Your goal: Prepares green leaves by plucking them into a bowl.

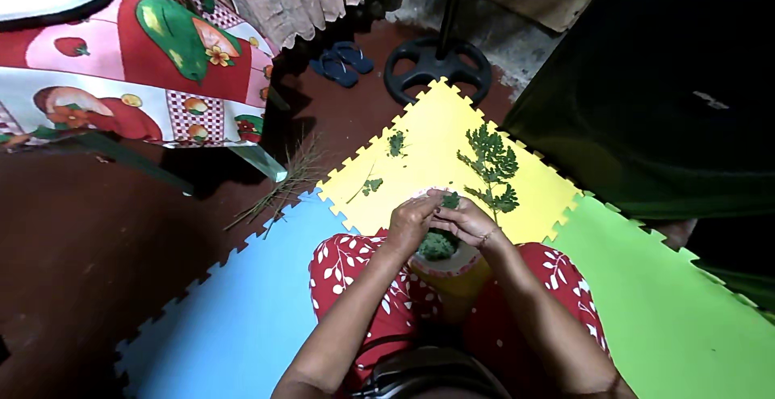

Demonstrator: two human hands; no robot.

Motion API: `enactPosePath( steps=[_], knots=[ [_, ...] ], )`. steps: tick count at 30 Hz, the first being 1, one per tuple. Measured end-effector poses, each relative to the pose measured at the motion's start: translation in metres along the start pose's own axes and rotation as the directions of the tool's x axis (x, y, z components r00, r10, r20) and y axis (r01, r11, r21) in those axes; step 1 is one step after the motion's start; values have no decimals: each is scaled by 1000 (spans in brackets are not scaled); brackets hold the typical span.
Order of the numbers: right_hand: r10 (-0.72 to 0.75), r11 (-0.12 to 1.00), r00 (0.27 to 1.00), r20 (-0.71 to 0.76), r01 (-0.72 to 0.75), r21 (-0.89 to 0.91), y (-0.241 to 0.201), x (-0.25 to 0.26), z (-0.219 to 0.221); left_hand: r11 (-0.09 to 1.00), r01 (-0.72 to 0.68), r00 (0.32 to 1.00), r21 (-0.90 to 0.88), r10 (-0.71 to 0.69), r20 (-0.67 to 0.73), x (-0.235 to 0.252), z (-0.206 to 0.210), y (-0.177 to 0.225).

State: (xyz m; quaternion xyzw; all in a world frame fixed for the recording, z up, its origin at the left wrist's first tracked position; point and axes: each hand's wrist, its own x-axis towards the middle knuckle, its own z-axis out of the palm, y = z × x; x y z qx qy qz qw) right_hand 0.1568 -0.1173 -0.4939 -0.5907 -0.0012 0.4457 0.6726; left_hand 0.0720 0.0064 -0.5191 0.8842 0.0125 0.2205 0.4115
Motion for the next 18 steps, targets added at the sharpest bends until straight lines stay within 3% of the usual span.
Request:
enactPosePath(
  steps=[3,5,10,18],
  knots=[
    [-76,994,997,-26,74,-74,-1,-2,-4,962,217,976,-164,-212,51,4,-6,5],
    [-130,990,988,-82,124,-71,1,-3,-5,933,286,958,-220,-276,73,7,-7,5],
    [-227,973,949,-218,214,-84,9,1,-10,900,350,934,-258,-317,164,9,-3,5],
    [-167,986,950,-264,168,-21,6,-4,-20,845,415,910,-336,-394,131,11,4,8]
  ],
)
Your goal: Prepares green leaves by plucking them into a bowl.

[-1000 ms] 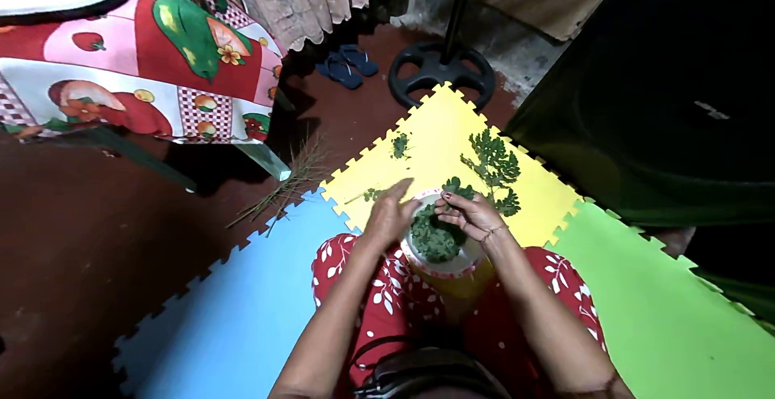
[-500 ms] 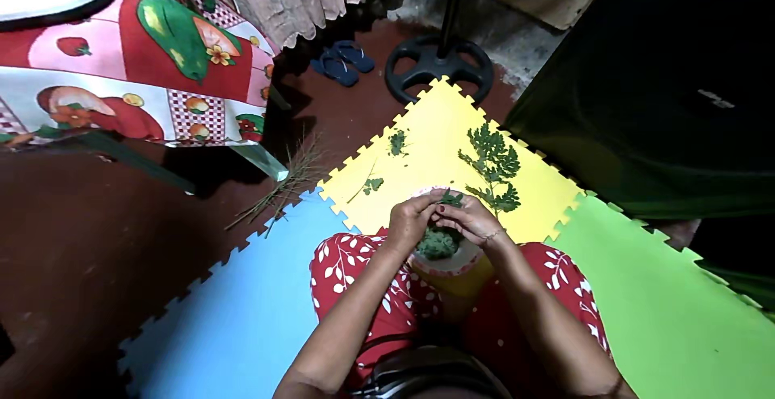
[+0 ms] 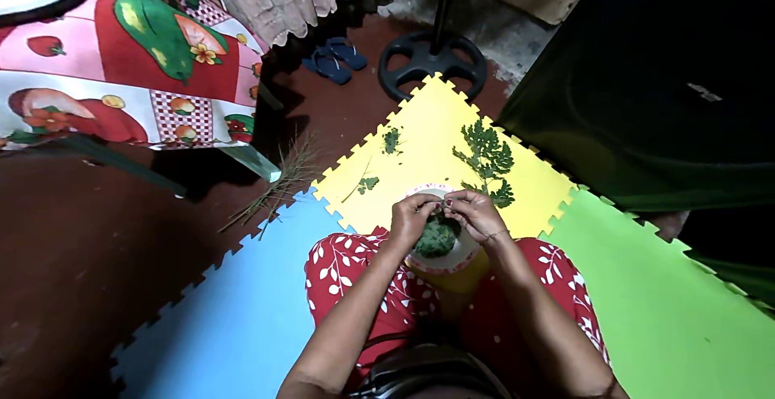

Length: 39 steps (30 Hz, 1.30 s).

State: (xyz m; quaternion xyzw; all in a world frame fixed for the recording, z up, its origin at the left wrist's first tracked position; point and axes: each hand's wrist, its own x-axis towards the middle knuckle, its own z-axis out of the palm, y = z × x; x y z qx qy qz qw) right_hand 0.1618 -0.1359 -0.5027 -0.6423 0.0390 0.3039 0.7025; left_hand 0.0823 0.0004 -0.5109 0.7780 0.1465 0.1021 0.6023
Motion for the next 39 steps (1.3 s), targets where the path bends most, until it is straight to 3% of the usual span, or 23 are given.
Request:
enactPosePath(
  steps=[4,9,11,16,19,25,32,34,35,37,39],
  knots=[
    [-8,999,996,-85,12,44,2,5,-20,995,99,995,1,-99,7,4,-8,-6],
    [-7,999,998,-67,10,47,6,5,-23,940,125,908,318,-237,346,10,-5,-13],
    [-12,999,998,-60,14,29,9,5,-22,930,122,872,346,-267,410,12,-1,-14],
    [-21,998,1000,12,21,-58,14,2,-16,991,133,954,29,-136,269,7,8,-2],
    [-45,997,999,7,45,-59,11,2,-10,996,91,984,20,-93,153,11,10,2],
    [-75,997,997,-24,74,-17,4,2,-6,986,154,981,-70,-144,131,17,9,4],
    [-56,979,998,-5,56,196,13,6,-4,861,265,960,-434,-277,37,15,16,4],
    [-113,992,993,12,112,65,9,5,-6,899,262,964,-352,-257,61,15,12,3],
    [-156,986,987,32,157,-55,5,5,-7,946,235,971,-223,-218,98,17,7,5],
    [-222,917,970,97,242,-317,-4,3,-10,990,121,974,71,-132,182,18,-3,13],
    [-282,814,947,152,320,-484,-9,4,-12,978,6,976,211,-52,213,20,-7,16]
  ],
)
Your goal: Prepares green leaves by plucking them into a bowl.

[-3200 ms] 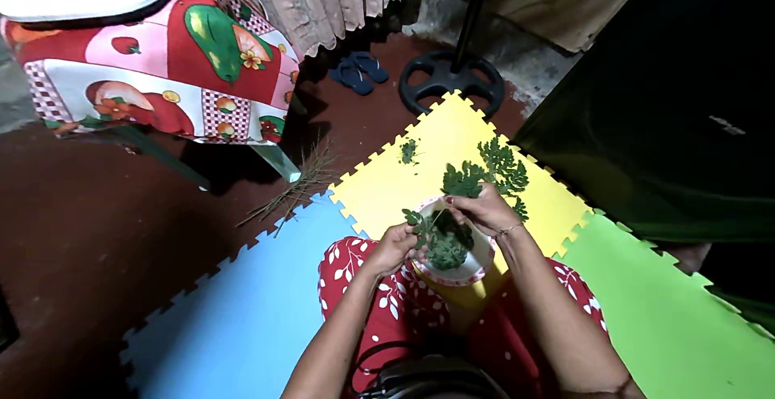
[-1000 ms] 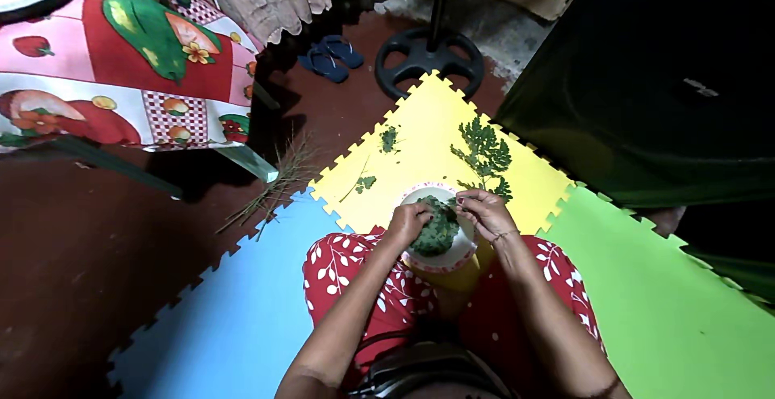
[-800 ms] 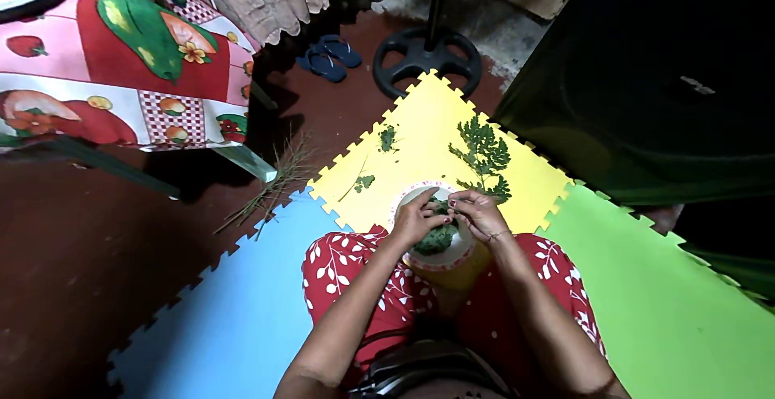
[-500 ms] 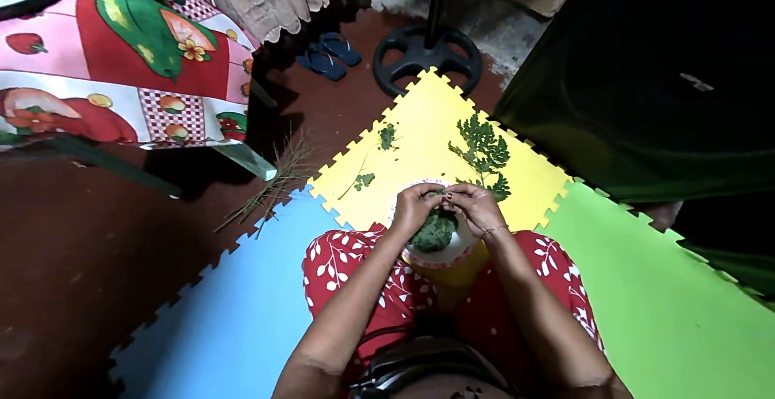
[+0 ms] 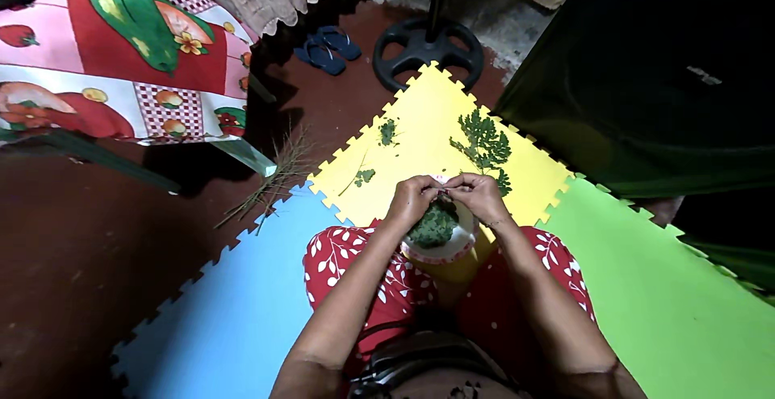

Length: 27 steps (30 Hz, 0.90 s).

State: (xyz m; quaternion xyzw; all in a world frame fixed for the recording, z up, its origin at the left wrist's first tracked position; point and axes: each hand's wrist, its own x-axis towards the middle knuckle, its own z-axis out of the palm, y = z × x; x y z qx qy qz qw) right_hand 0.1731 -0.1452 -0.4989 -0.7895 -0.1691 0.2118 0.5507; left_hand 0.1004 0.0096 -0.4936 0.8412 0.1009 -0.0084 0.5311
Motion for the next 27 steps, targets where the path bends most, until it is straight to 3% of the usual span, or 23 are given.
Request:
enactPosePath(
  steps=[2,6,8,11,14,21,27],
  knots=[
    [-44,998,999,-19,43,-39,0,2,0,999,-22,999,-30,21,-43,3,2,-2],
    [16,975,999,-32,-9,223,7,3,5,928,58,991,-367,-99,-94,5,14,-11],
    [33,963,999,17,-36,266,9,1,7,892,95,980,-441,-161,-114,4,18,-15],
    [-31,993,999,38,26,117,11,-2,7,858,152,966,-491,-233,-109,4,21,-14],
    [-67,998,997,-44,67,2,13,-1,9,819,170,961,-548,-262,-94,3,21,-11],
    [86,939,995,-52,-64,337,11,0,8,756,198,948,-624,-309,-74,-2,13,-5],
    [76,942,996,-49,-56,331,9,1,9,804,182,967,-566,-249,-43,-1,16,-1]
  ],
)
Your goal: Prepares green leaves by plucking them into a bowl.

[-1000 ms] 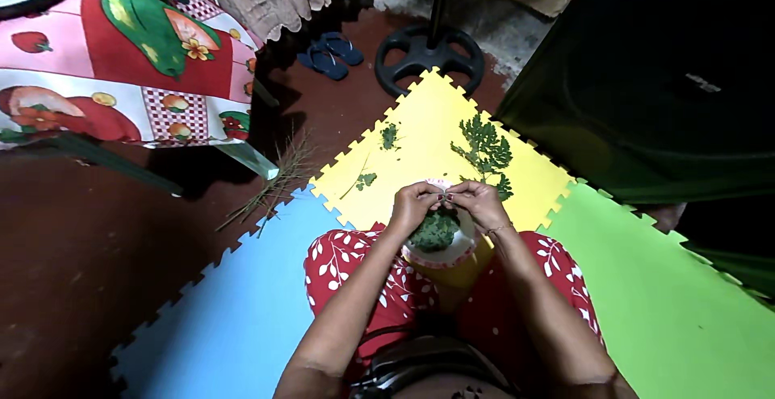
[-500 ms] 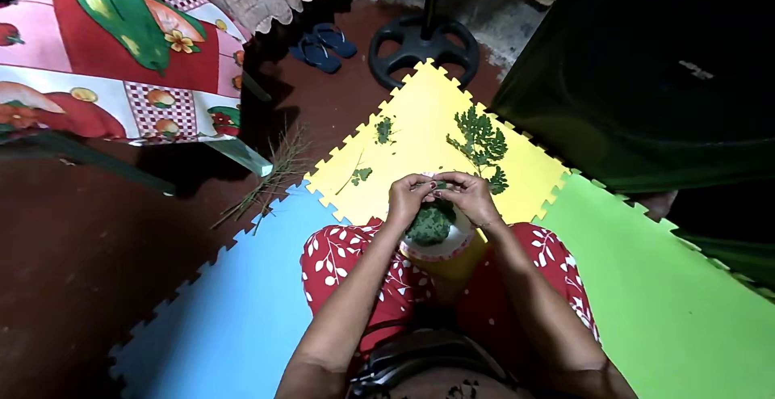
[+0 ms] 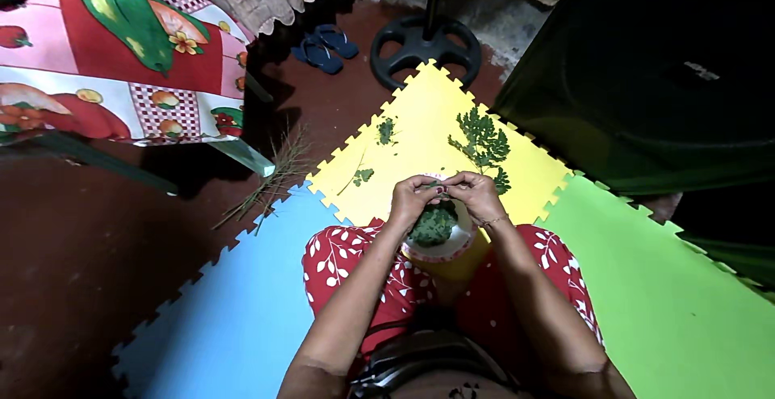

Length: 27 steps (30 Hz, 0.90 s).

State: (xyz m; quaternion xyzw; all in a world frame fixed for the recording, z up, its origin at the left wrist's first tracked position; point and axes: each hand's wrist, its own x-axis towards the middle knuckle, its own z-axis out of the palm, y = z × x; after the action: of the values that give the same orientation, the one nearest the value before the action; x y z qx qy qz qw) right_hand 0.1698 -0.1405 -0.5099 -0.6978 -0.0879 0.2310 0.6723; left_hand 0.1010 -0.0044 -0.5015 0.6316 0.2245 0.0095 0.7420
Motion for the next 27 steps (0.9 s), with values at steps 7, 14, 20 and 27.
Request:
enactPosePath(
  steps=[7,14,20,27],
  knots=[
    [65,995,998,19,-66,72,2,-4,-5,999,37,999,-12,-36,23,-1,-4,-2],
    [96,988,993,-70,-86,125,8,-6,-16,997,69,997,-45,-70,-26,3,-17,-13],
    [115,993,991,-65,-113,37,13,1,-25,817,37,958,576,-193,213,7,-18,-31],
    [199,980,980,-17,-199,9,20,-4,-23,830,-8,961,557,-148,233,6,-21,-27]
  ],
)
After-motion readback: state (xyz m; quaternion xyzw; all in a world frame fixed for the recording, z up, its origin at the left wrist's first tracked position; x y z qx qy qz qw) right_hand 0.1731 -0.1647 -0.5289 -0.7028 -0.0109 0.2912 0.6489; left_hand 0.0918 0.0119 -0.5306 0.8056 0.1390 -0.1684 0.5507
